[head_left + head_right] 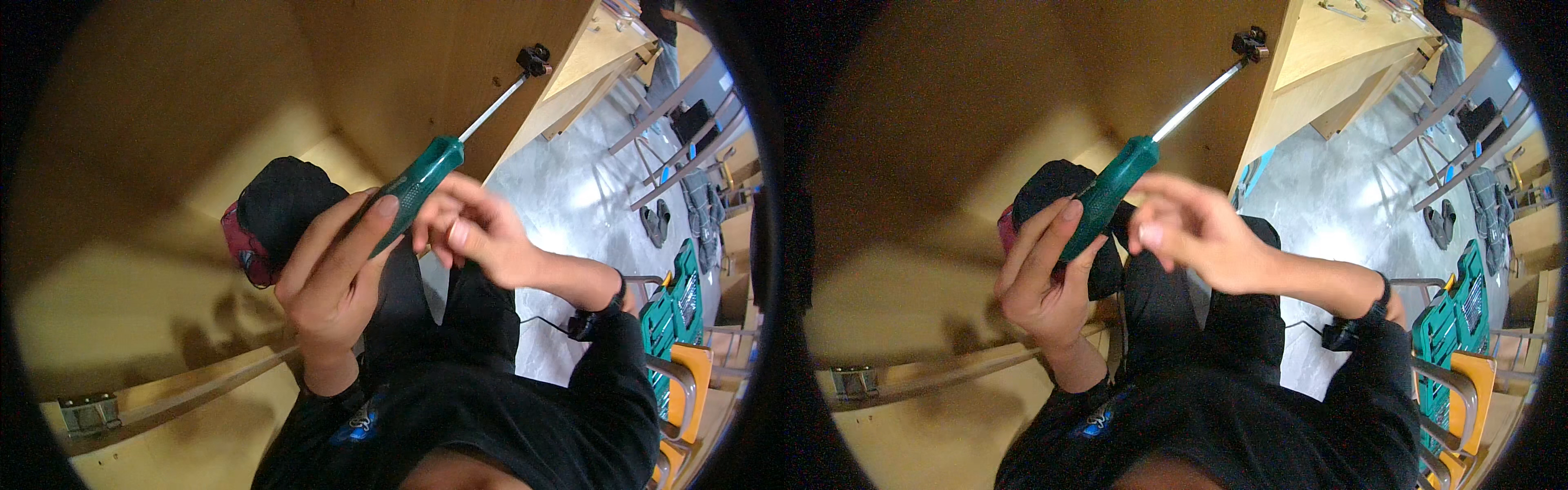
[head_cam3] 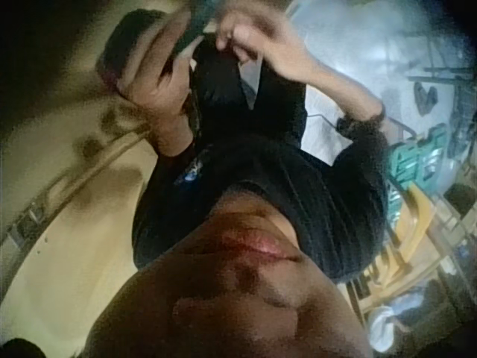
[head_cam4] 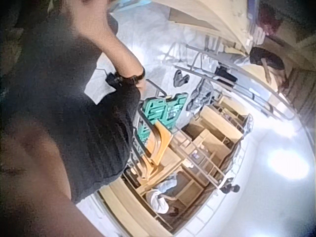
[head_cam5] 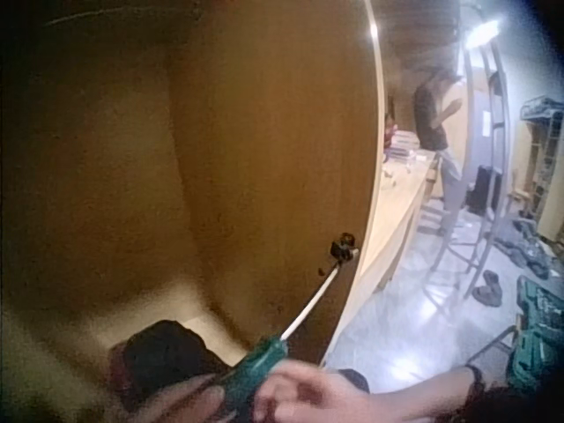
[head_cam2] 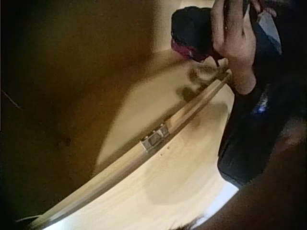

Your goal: The person uses a screwdriver to remove and then reinstall a hinge and mounting plate on a wooden cabinet door, handling small screws by hand.

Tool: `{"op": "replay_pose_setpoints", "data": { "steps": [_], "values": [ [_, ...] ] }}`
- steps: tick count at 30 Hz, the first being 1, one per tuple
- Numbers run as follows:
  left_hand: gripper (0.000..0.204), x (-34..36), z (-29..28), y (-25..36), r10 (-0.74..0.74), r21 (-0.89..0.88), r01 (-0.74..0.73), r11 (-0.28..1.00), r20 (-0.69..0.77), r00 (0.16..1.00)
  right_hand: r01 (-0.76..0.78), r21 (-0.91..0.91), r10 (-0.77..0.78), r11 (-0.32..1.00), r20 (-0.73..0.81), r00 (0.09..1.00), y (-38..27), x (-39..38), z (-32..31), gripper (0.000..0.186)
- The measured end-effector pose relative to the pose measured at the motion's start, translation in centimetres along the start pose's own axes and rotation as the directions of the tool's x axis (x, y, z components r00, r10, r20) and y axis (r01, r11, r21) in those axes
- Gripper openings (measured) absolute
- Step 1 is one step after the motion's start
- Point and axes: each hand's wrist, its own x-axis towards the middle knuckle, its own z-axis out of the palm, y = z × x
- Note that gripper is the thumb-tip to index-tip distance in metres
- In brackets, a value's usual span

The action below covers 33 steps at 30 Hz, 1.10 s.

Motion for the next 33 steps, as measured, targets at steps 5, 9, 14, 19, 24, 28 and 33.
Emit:
{"op": "replay_pose_setpoints", "data": {
  "steps": [5, 9, 14, 19, 24, 28, 33],
  "values": [
    [0.037, -0.3, 0.2, 0.7, 0.028, 0.052, -0.027, 0.998, -0.020, 0.999, 0.062, 0.080, -0.044, 0.995, -0.202, 0.978, -1.4, 2.3, 2.0, 0.024],
    [0.040, -1.5, 0.3, 1.2, -0.201, -0.199, 0.193, 0.961, -0.022, 0.979, 0.108, 0.120, -0.078, 0.987, -0.229, 0.970, -0.8, 2.1, 2.3, 0.030],
    [0.035, -1.8, 0.4, 2.2, -0.547, -0.389, 0.534, 0.751, 0.088, 0.833, 0.204, 0.136, -0.190, 0.969, -0.110, 0.976, -0.4, 3.2, 1.8, 0.040],
    [0.035, -1.4, 1.2, 3.3, -0.464, -0.262, 0.437, 0.860, -0.047, 0.885, 0.211, 0.271, -0.197, 0.939, -0.079, 0.977, -0.4, 3.0, 1.5, 0.028],
    [0.042, -1.6, 0.8, 1.5, -0.347, 0.042, 0.353, 0.935, -0.107, 0.932, 0.107, 0.123, -0.099, 0.987, -0.069, 0.993, -0.7, 3.5, 1.6, 0.040],
    [0.033, -1.7, 0.6, 2.4, -0.436, -0.137, 0.421, 0.897, -0.113, 0.893, 0.049, 0.196, -0.041, 0.979, -0.049, 0.998, -1.2, 3.8, 1.5, 0.037],
    [0.031, -1.7, 1.1, 2.8, -0.577, -0.434, 0.539, 0.722, 0.053, 0.815, 0.135, 0.336, -0.181, 0.932, 0.108, 0.978, -0.3, 3.9, 0.4, 0.032]
  ]
}}
